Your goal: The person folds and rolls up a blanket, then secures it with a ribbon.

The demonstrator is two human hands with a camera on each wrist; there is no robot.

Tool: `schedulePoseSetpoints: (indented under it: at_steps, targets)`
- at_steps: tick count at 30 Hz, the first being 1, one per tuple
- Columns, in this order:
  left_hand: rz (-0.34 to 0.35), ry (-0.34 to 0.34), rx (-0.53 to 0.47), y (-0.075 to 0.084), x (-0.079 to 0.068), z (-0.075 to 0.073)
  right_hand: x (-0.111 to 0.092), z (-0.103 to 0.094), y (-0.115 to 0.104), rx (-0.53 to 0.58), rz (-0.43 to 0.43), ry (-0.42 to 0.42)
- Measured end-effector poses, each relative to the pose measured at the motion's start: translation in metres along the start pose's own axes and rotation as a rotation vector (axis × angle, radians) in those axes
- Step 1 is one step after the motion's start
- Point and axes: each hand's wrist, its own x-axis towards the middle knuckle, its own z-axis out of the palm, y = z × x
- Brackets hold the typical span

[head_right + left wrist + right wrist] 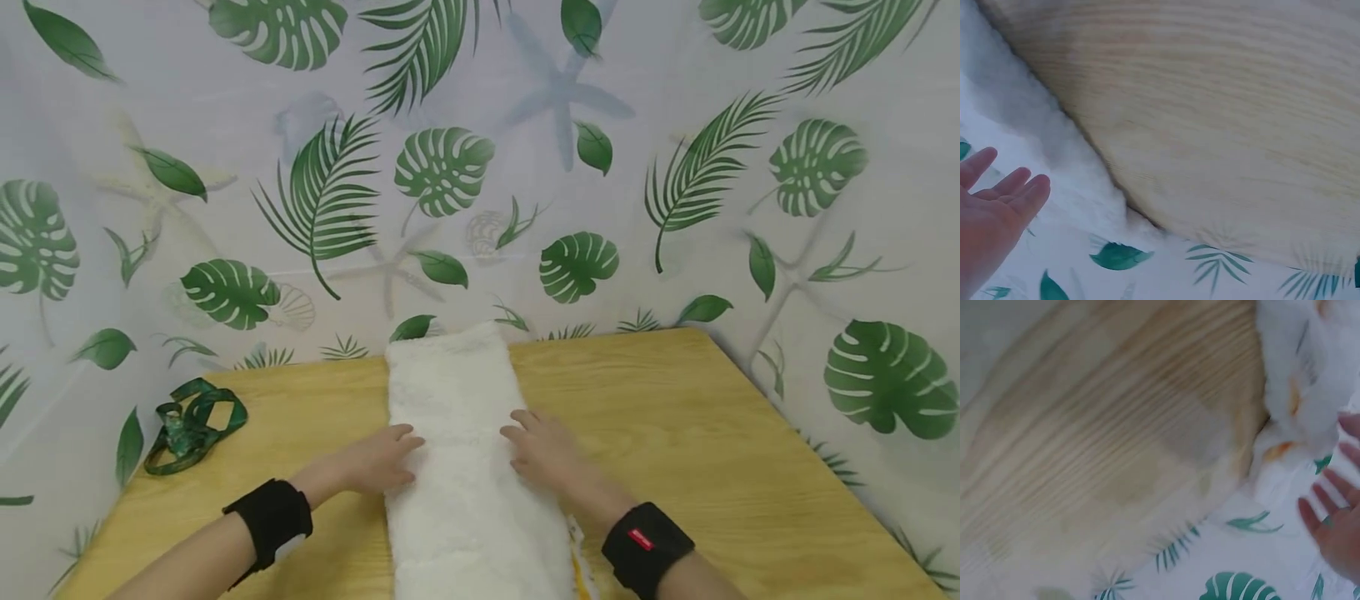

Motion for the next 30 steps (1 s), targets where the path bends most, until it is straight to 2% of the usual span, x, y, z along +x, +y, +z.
schedulePoseSetpoints:
  at_steps: [2,4,7,9,15,20,24,30]
  targets:
    - [0.021,-0.021,-0.002,0.015,-0.006,0.002,-0.006,-0.004,0.006,0.018,-0.083,0.003]
    - [0.031,-0.056,0.018,0.028,-0.008,0.006,-0.011,-0.008,0.010,0.087,-0.106,-0.100]
    - [-0.006,-0.098,0.090,0.038,-0.010,0.015,-0.014,-0.009,0.011,0.199,-0.041,-0.275]
    - [-0.031,-0.116,0.131,0.041,-0.011,0.019,-0.015,-0.007,0.010,0.233,0.001,-0.328]
    - [-0.063,-0.133,0.159,0.035,-0.016,0.024,-0.015,0.006,-0.001,0.190,0.040,-0.317]
    - [-0.039,-0.183,0.146,0.023,-0.021,0.022,-0.015,0.009,-0.016,0.096,0.029,-0.355]
    - [-0.014,-0.212,0.132,0.015,-0.026,0.021,-0.015,0.010,-0.029,0.057,0.011,-0.351]
    - [-0.014,-0.212,0.070,0.009,-0.035,0.019,-0.012,0.008,-0.038,0.086,0.007,-0.340]
